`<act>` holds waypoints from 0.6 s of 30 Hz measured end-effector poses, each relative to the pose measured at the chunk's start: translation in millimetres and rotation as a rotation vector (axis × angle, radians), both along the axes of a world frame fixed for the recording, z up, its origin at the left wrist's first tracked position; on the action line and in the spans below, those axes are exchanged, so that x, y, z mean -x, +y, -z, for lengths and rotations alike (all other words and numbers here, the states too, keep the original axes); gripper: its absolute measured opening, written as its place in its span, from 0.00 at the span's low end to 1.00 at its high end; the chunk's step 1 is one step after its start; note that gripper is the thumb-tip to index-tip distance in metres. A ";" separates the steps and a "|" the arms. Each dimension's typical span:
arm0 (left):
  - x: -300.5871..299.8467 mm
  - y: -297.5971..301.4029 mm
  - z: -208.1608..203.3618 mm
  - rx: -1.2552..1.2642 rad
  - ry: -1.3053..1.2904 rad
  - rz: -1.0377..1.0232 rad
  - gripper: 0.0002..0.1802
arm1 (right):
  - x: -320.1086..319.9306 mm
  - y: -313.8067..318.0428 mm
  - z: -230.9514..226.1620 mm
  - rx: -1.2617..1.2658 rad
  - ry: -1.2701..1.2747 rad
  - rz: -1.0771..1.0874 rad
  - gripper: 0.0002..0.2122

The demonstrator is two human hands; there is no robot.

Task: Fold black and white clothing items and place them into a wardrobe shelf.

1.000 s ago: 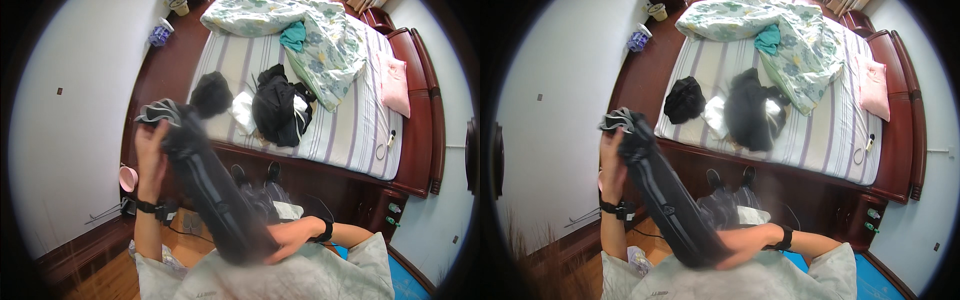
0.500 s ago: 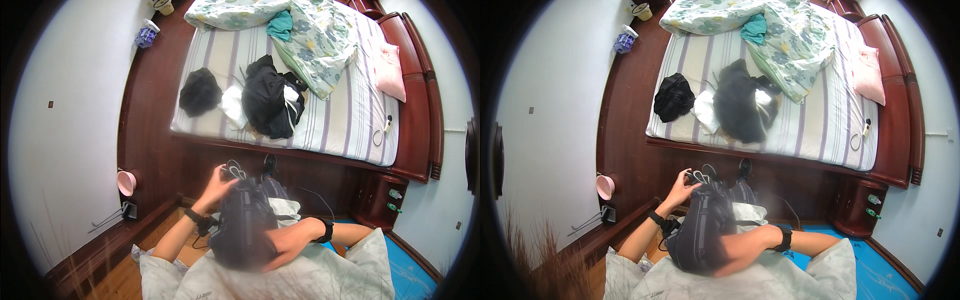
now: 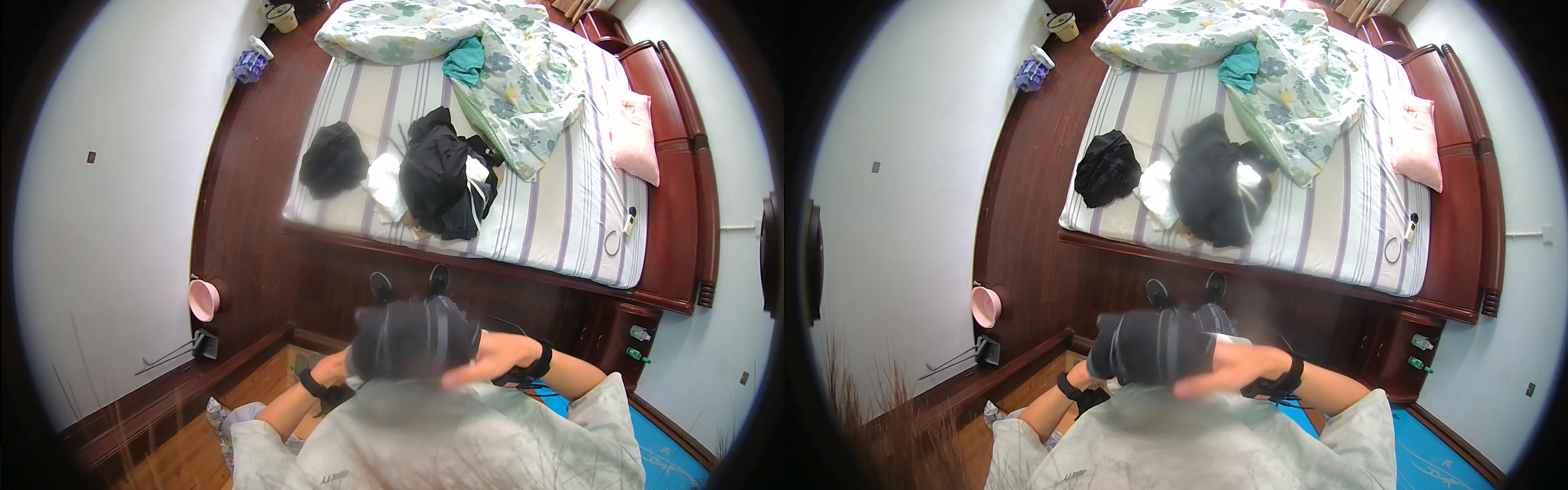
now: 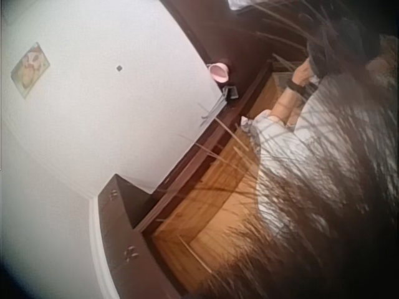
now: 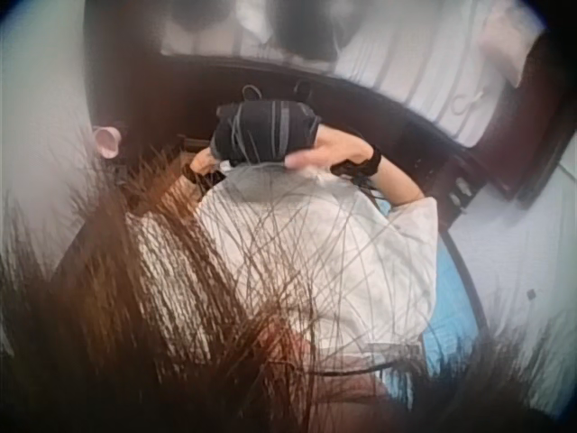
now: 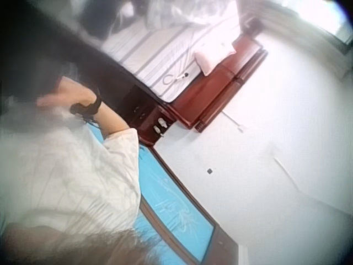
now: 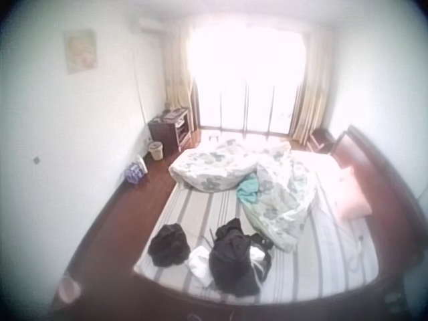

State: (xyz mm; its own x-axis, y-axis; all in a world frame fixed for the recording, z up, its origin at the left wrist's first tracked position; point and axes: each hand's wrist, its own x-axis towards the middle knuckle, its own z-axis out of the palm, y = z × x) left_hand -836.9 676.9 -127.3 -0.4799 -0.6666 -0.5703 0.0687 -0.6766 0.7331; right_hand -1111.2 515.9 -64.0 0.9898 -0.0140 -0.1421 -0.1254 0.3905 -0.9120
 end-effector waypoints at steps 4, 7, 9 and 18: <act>2.6 0.1 29.4 0.130 -0.024 0.013 0.35 | -6.8 -14.0 19.1 -0.441 0.234 0.448 0.23; 16.8 -21.2 4.6 0.386 0.049 -0.006 0.38 | -10.6 -29.5 46.5 -0.640 0.280 0.531 0.20; 22.5 -26.3 -0.1 0.234 -0.171 -0.036 0.29 | -10.0 -37.4 61.2 -0.689 0.384 0.540 0.17; -7.1 -67.0 -56.4 0.325 -0.283 -0.073 0.35 | -1.4 -77.0 75.3 0.613 0.237 0.819 0.12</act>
State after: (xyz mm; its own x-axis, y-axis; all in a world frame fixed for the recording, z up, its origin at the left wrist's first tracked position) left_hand -829.8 609.9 -70.9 -0.2796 -0.8595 -0.4279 -0.1262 -0.4089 0.9038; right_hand -1109.8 438.9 -139.3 0.5932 -0.8017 -0.0729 -0.2326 -0.0839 -0.9689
